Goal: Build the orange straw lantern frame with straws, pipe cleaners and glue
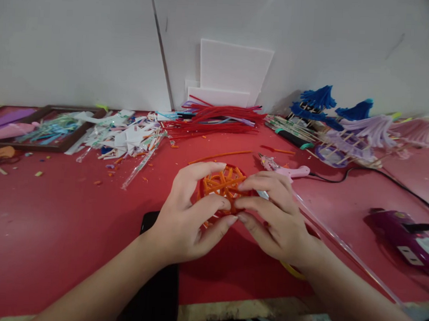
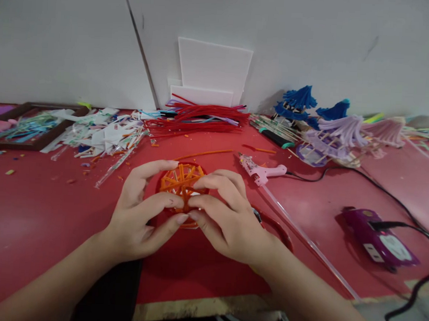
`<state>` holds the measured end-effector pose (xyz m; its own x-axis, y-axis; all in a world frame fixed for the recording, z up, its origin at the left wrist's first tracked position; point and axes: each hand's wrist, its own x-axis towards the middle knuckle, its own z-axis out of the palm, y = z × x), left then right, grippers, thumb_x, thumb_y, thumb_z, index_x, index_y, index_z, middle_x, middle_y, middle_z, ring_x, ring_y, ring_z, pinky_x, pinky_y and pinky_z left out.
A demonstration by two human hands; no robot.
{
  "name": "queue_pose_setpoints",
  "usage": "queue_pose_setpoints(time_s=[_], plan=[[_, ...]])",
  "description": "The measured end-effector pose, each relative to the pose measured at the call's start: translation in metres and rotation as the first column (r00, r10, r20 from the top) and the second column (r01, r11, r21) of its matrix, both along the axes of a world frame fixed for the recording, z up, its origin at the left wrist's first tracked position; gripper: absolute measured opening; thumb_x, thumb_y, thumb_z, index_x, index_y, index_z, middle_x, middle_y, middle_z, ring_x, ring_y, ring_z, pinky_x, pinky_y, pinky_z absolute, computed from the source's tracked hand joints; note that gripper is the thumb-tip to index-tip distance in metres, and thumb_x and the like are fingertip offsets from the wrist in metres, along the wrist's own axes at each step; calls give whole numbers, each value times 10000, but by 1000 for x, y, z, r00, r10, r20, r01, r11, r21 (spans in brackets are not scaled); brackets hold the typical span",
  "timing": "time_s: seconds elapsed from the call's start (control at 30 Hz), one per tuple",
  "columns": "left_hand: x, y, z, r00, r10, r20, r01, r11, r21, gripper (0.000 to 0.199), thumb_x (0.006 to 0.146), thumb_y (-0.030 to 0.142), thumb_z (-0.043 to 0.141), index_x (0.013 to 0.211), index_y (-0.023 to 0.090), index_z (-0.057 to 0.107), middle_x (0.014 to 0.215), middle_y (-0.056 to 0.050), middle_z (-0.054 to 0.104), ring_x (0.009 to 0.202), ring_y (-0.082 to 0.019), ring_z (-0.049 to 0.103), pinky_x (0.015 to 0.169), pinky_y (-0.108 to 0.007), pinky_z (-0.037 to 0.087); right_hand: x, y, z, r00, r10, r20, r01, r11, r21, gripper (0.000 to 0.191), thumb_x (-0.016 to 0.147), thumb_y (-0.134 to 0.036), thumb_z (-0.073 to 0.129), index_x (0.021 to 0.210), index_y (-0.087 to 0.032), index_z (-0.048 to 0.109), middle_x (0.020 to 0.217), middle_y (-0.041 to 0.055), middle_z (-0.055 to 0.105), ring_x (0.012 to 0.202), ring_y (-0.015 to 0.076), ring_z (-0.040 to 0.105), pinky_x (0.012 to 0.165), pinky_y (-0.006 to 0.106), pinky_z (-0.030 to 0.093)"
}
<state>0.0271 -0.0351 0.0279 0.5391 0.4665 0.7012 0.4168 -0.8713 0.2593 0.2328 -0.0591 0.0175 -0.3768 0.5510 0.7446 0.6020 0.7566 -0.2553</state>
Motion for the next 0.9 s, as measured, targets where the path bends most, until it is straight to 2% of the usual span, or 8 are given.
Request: queue_pose_setpoints(time_s=[0.17,0.27,0.47,0.6,0.67,0.77,0.83,0.9], plan=[[2,-1,-4,998,-16,64,18,999,-29,156,823,159,649,944,247,602,1319,-87,415,1237,-282,447,1035,-513,452,-3,-3,3,999,6,-39,-9,997,-70,92,855,-139,587,896,-219,607,957,46,528,960,210,512,876,418,418],[2,0,-7,994,-17,108,22,999,-46,158,825,142,642,932,255,612,1320,-71,378,1254,-285,412,1071,-535,431,-3,-3,4,998,-22,-54,18,998,-67,93,854,-145,594,876,-226,635,944,43,473,958,213,485,858,418,410],[-6,6,-7,999,32,43,-34,998,44,95,850,223,630,938,255,618,1325,-89,406,1229,-308,440,1028,-573,429,4,4,6,999,-12,-40,10,999,-51,56,871,-245,646,920,-246,672,1025,49,548,983,219,519,914,446,401],[-9,9,-8,999,53,2,-53,995,87,70,876,291,594,944,283,610,1309,-100,439,1214,-308,457,1027,-588,418,5,7,6,1000,11,-25,-11,999,-38,59,892,-224,611,863,-217,661,958,50,557,952,208,526,895,423,417],[-9,10,-9,997,75,23,-77,992,101,108,877,308,602,984,292,605,1272,-104,480,1183,-298,483,1033,-584,412,4,7,5,999,19,-33,-20,999,-38,78,904,-232,600,852,-222,658,947,47,554,944,204,530,890,420,427],[-11,11,-12,993,84,85,-92,991,92,218,865,295,626,1077,269,586,1190,-104,548,1124,-273,532,1025,-535,435,8,8,5,997,30,-71,-34,998,-57,90,897,-263,619,970,-255,672,1059,63,571,1011,221,548,915,432,449],[-13,12,-14,990,75,117,-81,996,43,292,859,288,628,1139,238,565,1181,-105,574,1123,-267,548,1022,-504,444,16,12,6,985,-48,-167,36,997,-74,167,889,-248,625,1049,-272,667,1097,74,583,1047,231,563,912,424,474],[-14,14,-17,988,48,149,-35,995,-90,449,847,335,653,1255,224,503,1272,-125,556,1203,-288,526,1048,-510,426,28,22,8,938,-206,-277,185,978,-101,179,891,-218,603,1046,-275,674,1051,75,617,1016,227,595,863,397,503]])
